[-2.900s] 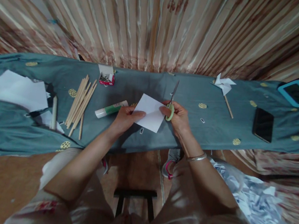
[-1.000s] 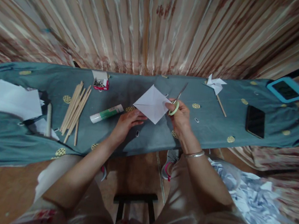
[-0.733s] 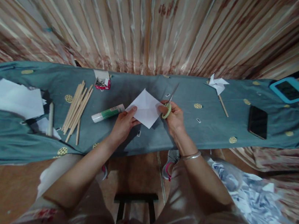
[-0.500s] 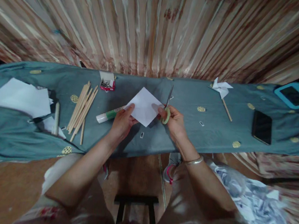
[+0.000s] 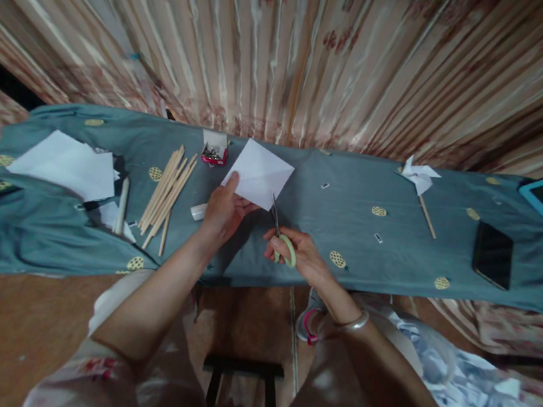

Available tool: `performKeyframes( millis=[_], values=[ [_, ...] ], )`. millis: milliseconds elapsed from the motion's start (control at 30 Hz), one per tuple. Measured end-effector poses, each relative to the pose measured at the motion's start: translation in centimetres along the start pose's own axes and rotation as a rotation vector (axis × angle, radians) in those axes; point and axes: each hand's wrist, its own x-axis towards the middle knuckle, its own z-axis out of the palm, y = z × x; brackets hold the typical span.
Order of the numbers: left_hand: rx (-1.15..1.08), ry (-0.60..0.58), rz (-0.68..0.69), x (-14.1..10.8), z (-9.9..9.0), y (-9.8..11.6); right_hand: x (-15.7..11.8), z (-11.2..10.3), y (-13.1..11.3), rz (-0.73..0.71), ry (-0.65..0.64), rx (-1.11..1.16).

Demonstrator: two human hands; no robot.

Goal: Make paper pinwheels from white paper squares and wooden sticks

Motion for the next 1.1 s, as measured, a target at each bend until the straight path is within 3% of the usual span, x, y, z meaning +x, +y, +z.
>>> performKeyframes(
  millis=[1100],
  values=[
    [0.037, 0.027, 0.049, -0.18, 0.16, -0.87, 0.17, -0.05, 0.09, -0.007, -0.024, -0.039]
  ],
)
